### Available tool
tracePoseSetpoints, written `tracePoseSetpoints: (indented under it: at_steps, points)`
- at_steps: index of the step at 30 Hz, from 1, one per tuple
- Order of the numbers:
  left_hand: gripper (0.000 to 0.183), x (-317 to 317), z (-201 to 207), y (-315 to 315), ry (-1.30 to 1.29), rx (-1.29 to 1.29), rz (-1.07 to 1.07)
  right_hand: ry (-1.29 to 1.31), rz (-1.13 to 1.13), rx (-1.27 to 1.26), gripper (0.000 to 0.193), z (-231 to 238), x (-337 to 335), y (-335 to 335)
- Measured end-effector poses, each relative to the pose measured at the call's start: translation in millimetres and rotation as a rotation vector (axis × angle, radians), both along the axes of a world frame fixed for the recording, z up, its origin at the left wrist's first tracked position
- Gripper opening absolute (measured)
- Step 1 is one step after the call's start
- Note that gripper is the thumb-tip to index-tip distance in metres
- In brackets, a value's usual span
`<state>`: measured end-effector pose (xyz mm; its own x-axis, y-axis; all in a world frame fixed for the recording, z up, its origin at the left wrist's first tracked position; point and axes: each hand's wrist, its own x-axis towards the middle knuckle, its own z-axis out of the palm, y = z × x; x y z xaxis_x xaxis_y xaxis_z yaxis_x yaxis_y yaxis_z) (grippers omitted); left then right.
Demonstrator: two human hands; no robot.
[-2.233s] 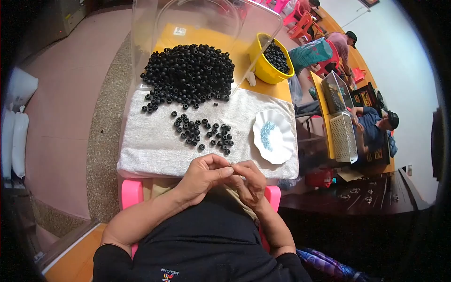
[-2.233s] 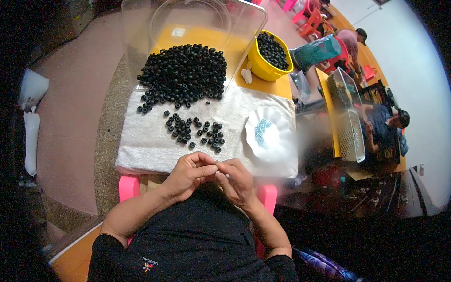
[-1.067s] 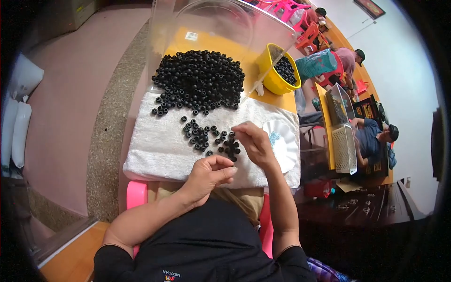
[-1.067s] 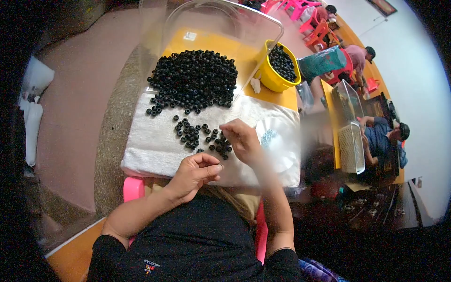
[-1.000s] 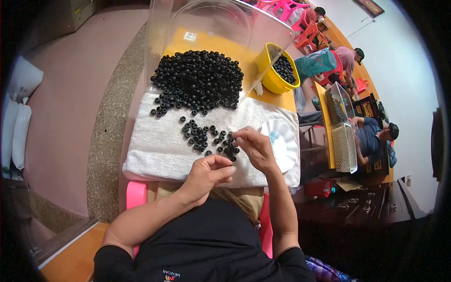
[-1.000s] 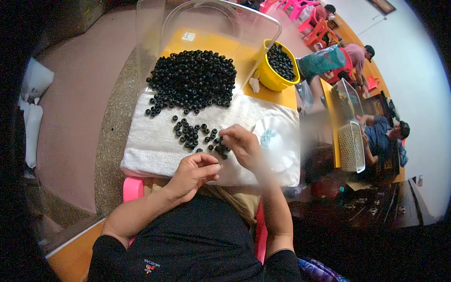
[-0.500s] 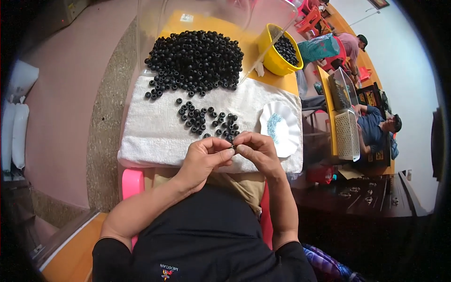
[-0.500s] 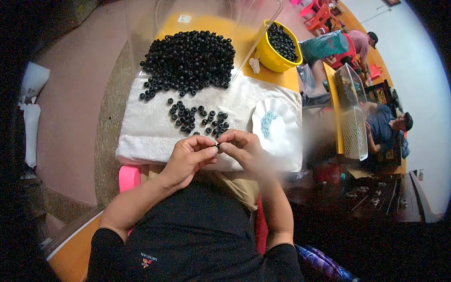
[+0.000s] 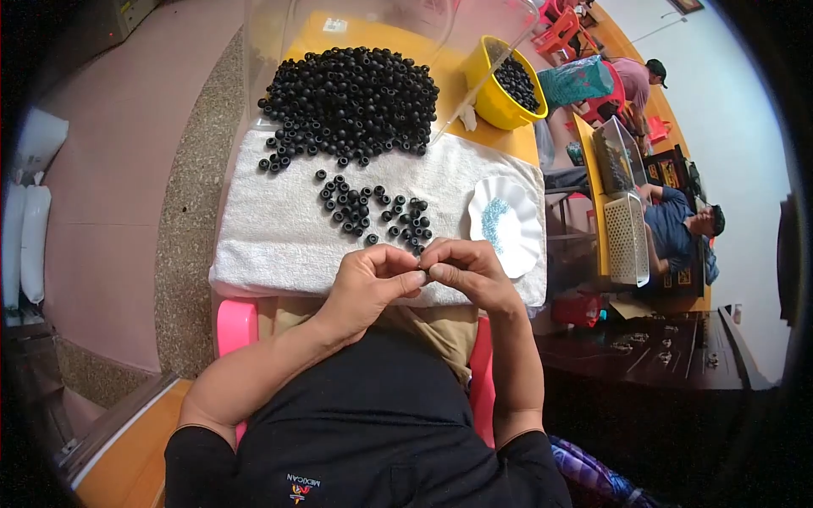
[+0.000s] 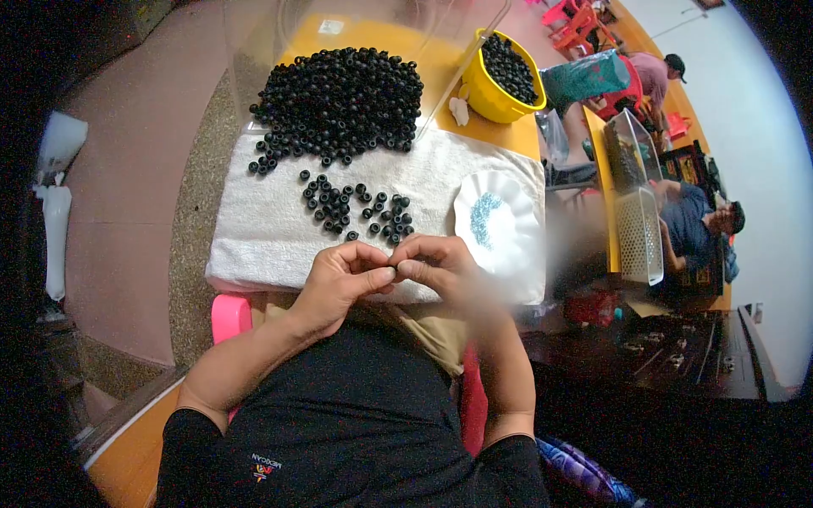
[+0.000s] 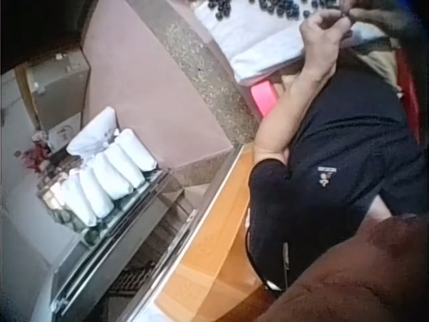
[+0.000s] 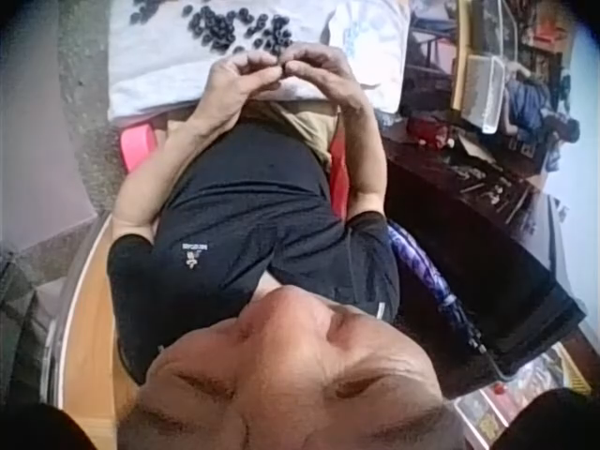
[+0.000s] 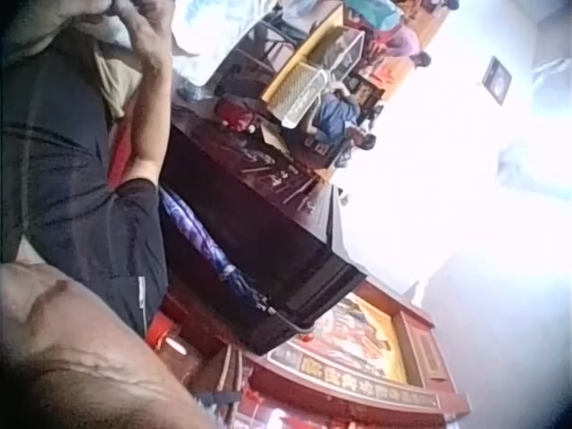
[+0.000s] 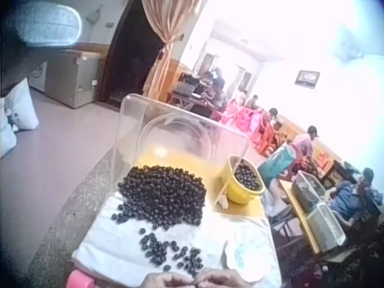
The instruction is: Sorting small round black parts from a pile on a towel into a decorative white plate.
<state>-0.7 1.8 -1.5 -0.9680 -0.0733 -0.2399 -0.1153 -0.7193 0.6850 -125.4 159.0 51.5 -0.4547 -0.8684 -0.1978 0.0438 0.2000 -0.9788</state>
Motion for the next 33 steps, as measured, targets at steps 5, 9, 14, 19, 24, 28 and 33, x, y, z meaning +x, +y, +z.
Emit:
tracePoseSetpoints:
  at_steps: [5,9,14,19,24,28,33]
  points:
    - [0.017,0.0,-2.3,3.3,0.1,-0.141,0.008,-0.029,0.101,0.09,0.013,3.4,-9.3,2.6]
    - [0.019,0.2,1.4,1.5,0.11,-0.193,-0.001,-0.144,0.092,0.082,0.012,6.0,-7.4,0.3]
    - [0.019,-0.4,1.4,-0.8,0.102,-0.246,0.008,-0.245,-0.056,0.002,0.01,-11.2,-2.3,6.0]
    - [0.018,-0.7,-2.8,0.0,0.071,-0.182,0.024,0.294,-0.252,-0.028,0.009,-17.4,22.6,5.7]
    - [0.019,0.0,-4.0,2.5,0.026,-0.108,0.019,0.765,-0.26,-0.149,0.017,-19.2,34.1,2.0]
    - [0.018,0.0,-2.4,1.2,-0.004,-0.053,0.02,1.085,-0.212,-0.181,0.034,-19.6,36.1,2.1]
    - [0.017,0.7,-1.9,0.2,-0.019,-0.05,0.022,1.206,-0.173,-0.193,0.048,-18.5,41.2,-1.5]
